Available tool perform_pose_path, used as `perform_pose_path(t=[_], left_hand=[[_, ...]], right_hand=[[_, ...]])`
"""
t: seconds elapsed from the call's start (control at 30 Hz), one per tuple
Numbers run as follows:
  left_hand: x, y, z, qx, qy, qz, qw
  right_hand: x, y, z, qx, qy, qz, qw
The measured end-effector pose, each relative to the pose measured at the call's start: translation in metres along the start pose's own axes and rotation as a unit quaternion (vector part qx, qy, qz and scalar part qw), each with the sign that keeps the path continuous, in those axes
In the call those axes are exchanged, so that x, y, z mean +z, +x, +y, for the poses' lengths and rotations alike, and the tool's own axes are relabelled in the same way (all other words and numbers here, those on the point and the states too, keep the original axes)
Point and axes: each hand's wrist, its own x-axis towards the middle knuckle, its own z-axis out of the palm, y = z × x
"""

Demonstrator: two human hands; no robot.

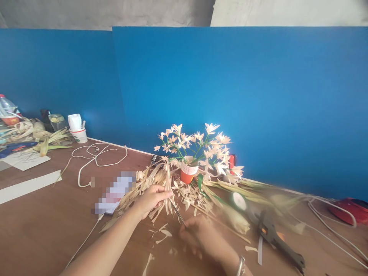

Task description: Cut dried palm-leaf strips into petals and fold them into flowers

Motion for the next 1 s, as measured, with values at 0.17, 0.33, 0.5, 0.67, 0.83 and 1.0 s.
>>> perform_pose_path(t=[0.17, 0.33, 0.5, 0.67, 0.83, 1.0], left_hand=[[0.002, 0.000, -0.001, -0.003, -0.007, -0.007, 1.000], [0.005, 0.001, -0.002, 0.005, -0.003, 0.013, 1.000], [0.005, 0.000, 0.005, 0.063, 0.004, 0.073, 0.995], [0.006, -0.004, 0.008, 0.064, 0.083, 0.064, 0.992], [0.007, 0.000, 0.001, 0.099, 0.171, 0.084, 0.977], [0.003, 0.001, 0.000, 0.138, 0.220, 0.111, 0.959]], right_hand=[[-0.002, -0.002, -0.002, -0.010, -0.002, 0.003, 1.000], [-0.002, 0.002, 0.003, 0.005, 0.008, 0.016, 1.000], [0.001, 0.009, 0.013, -0.025, 0.027, 0.068, 0.997], [-0.002, 0.013, 0.021, -0.151, 0.012, 0.261, 0.953], [-0.004, 0.012, 0.022, -0.165, -0.019, 0.315, 0.934], [-0.005, 0.011, 0.025, -0.163, -0.034, 0.291, 0.942]])
